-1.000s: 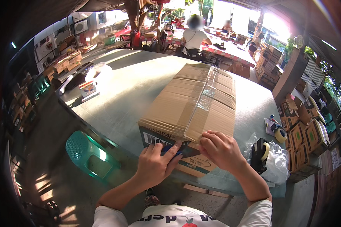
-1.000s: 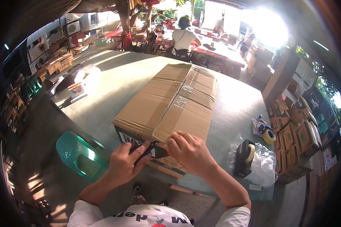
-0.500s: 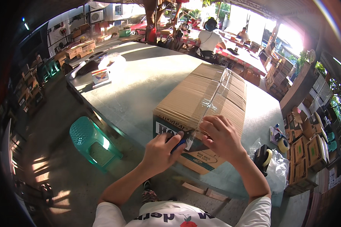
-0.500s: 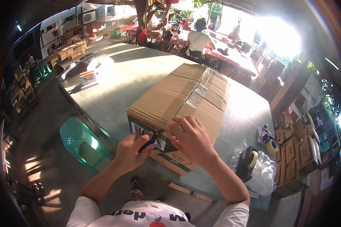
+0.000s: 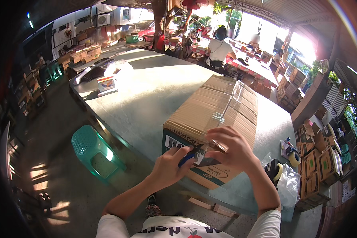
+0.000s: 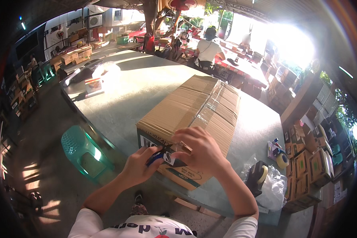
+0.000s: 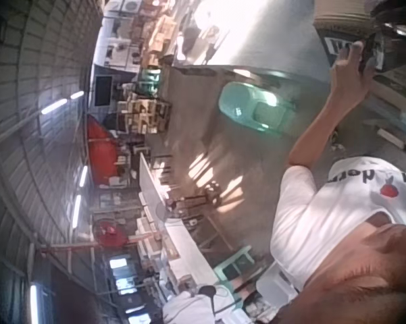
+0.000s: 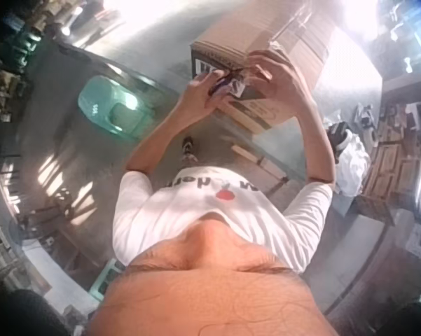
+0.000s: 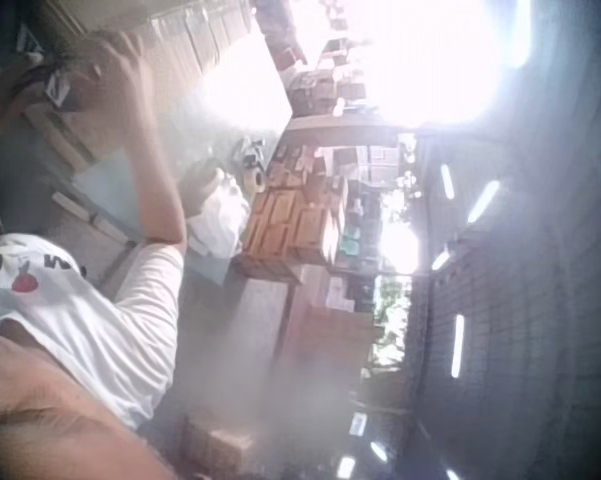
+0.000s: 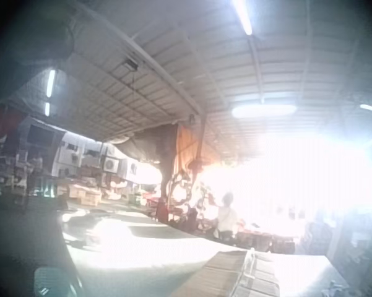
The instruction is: The person opens a cardboard box using a box cutter, removes stacks of orange, blue, and pink notebooks, and sorts them into piles on a table before placing them back into the box in an organized manner.
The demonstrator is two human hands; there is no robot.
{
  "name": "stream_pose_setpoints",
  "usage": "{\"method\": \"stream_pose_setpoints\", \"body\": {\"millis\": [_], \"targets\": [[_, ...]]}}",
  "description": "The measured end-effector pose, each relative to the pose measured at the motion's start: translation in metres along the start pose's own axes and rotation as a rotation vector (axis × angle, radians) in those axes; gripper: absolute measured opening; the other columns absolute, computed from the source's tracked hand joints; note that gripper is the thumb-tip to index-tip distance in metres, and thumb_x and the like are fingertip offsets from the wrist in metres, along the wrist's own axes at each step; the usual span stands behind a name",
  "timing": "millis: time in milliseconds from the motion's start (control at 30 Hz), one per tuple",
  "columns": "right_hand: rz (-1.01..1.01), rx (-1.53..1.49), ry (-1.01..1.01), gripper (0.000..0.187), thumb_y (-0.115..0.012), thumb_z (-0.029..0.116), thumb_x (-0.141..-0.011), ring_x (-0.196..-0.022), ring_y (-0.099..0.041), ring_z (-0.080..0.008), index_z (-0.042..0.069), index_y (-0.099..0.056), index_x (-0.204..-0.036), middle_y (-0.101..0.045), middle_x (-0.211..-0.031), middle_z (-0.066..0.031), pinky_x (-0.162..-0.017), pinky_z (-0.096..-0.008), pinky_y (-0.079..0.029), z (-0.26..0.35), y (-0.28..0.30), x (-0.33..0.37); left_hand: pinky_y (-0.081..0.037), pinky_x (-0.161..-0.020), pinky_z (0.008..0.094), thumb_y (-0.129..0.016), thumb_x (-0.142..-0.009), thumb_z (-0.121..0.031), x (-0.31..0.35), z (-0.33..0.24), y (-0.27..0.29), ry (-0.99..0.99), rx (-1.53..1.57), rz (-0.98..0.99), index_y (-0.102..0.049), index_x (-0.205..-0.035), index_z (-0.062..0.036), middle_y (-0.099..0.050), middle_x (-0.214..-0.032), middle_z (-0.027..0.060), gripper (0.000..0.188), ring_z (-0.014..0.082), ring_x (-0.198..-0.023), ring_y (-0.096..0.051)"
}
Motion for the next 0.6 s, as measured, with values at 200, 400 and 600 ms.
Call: {"method": "stream_pose_setpoints", "body": {"millis": [200, 400, 600], "targets": [[0.06, 0.233, -0.001, 0.025, -0.066, 0.009, -0.068, -0.092, -0.056, -0.0235, 0.004, -0.061, -0.093, -0.059, -0.099, -0.0068, -0.078, -0.0342, -0.048, -0.003, -0.017, -0.006, -0.048, -0.056, 0.0364, -0.062, -0.08, -0.017, -0.005, -0.008, 0.003, -0.066, -0.284, 0.01, -0.056, -0.107, -0.0074, -0.056, -0.078, 0.0152, 0.03, 0.0287, -0.065, -0.059], [-0.151, 0.184, 0.036, 0.015, -0.068, 0.007, -0.067, -0.071, -0.059, -0.0192, 0.005, -0.062, -0.081, -0.061, -0.079, -0.0041, -0.06, -0.0312, -0.051, -0.009, -0.007, -0.001, -0.047, -0.053, 0.0352, -0.063, -0.078, -0.018, -0.021, -0.007, -0.002, -0.081, -0.312, 0.024, -0.055, -0.108, -0.0072, -0.054, -0.077, 0.0145, 0.033, 0.0286, -0.063, -0.057], [-0.369, 0.044, -0.119, 0.01, -0.07, 0.006, -0.069, -0.058, -0.057, -0.0196, 0.006, -0.06, -0.069, -0.059, -0.066, -0.0049, -0.053, -0.0303, -0.048, -0.014, 0.005, 0.0, -0.047, -0.055, 0.0352, -0.065, -0.077, -0.018, -0.013, -0.001, 0.015, -0.151, 0.123, 0.109, -0.052, -0.114, -0.0079, -0.055, -0.081, 0.0119, 0.04, 0.0263, -0.063, -0.057]]}}
Point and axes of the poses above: each hand's wrist, its own x-axis away from the middle knuckle, its own y-axis out of the back of the hand, z = x × y, the point moved 6 cm from there along -x, towards the middle knuckle
